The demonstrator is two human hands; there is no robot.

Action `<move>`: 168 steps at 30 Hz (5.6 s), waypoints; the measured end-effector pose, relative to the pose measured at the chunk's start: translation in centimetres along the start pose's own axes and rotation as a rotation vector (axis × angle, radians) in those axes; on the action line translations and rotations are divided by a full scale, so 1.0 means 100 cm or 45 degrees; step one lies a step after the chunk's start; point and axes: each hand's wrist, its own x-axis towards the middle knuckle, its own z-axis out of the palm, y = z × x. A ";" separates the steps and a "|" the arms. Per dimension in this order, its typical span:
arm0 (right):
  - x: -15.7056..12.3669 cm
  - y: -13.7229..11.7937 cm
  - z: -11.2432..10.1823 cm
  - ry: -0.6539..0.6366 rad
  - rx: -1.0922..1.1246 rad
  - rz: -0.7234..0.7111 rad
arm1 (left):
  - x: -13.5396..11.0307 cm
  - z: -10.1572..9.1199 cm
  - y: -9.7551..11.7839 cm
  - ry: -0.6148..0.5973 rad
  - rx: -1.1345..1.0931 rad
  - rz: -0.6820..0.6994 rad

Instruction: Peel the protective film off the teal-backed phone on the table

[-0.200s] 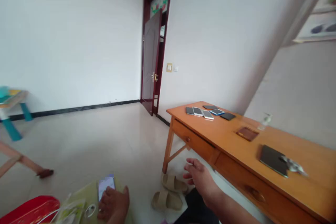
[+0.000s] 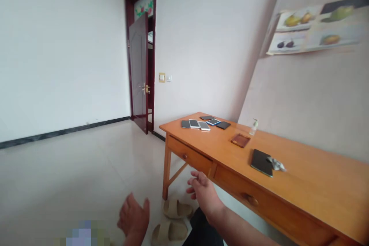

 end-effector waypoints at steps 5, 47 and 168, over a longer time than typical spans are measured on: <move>0.009 -0.021 -0.031 0.107 0.303 -0.203 | -0.021 -0.016 0.142 -0.004 -0.421 0.536; 0.111 -0.012 -0.411 0.696 -0.996 -0.307 | -0.187 -0.008 0.506 -1.115 -0.815 1.938; 0.100 -0.029 -0.389 0.161 -1.328 -0.214 | -0.168 -0.007 0.507 -1.047 -0.561 1.784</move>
